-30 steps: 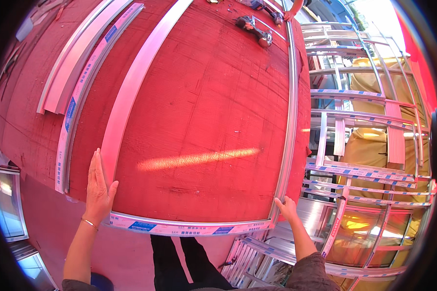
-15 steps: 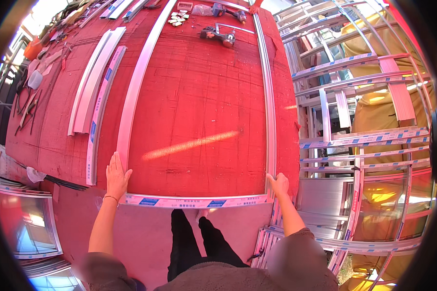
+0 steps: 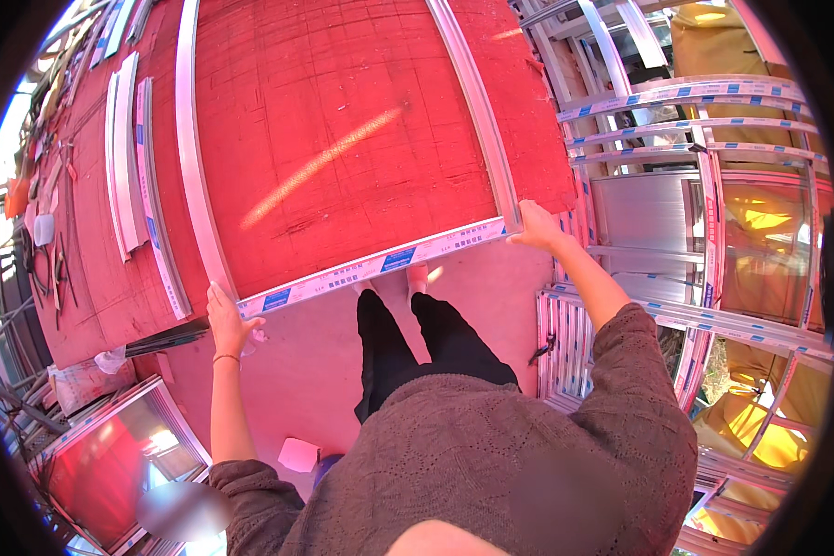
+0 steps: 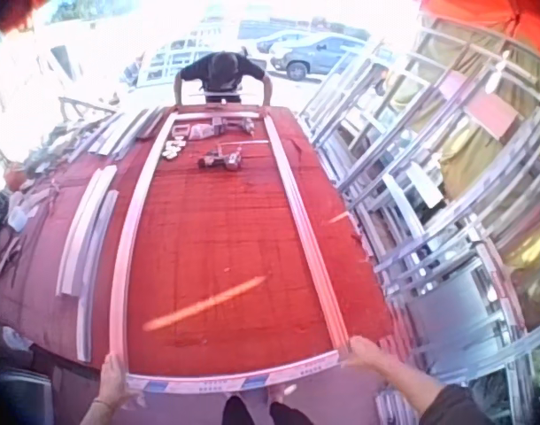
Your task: The person positions and aligns long aluminum window frame profiles on a red workbench, repeatedly adjusting their placement to form a rectangular frame. A coworker is visible across the bench handling tools and small parts. The person lifts and repositions the profiles multiple times, checking alignment by hand.
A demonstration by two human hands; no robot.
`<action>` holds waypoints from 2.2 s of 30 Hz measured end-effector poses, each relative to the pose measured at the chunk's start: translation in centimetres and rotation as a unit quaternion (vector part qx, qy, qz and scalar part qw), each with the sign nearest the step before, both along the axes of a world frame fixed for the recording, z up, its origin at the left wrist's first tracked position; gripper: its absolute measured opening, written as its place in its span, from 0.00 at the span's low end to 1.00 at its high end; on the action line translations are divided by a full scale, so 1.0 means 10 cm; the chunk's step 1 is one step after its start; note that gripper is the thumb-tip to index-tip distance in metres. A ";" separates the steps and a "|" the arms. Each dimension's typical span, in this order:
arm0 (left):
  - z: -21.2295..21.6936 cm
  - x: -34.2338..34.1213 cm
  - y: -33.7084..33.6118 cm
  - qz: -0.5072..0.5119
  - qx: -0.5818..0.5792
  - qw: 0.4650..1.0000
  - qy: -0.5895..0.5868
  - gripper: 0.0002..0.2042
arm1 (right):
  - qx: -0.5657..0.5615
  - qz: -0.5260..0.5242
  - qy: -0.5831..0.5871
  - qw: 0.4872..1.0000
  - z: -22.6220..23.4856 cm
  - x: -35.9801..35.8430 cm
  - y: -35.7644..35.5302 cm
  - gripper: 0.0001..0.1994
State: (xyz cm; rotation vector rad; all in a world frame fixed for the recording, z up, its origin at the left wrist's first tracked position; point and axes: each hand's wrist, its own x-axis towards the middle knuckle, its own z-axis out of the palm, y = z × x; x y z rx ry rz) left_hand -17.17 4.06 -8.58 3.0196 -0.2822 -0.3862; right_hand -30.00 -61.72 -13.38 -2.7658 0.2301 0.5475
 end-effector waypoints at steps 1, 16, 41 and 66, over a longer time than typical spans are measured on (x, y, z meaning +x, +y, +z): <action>-0.02 -0.01 -0.04 0.004 0.005 1.000 -0.007 0.64 | -0.006 -0.012 0.004 1.000 0.04 0.00 0.07 0.33; -0.10 -0.06 -0.09 0.011 0.010 0.999 -0.030 0.63 | -0.058 -0.062 -0.044 0.995 -0.11 -0.04 0.25 0.39; -0.19 0.30 -0.03 0.082 0.174 0.977 0.093 0.78 | -0.152 -0.002 0.164 0.975 0.00 0.38 0.40 0.56; -0.25 0.34 -0.05 0.071 0.205 0.971 0.103 0.79 | -0.183 0.000 0.187 0.965 -0.01 0.42 0.45 0.55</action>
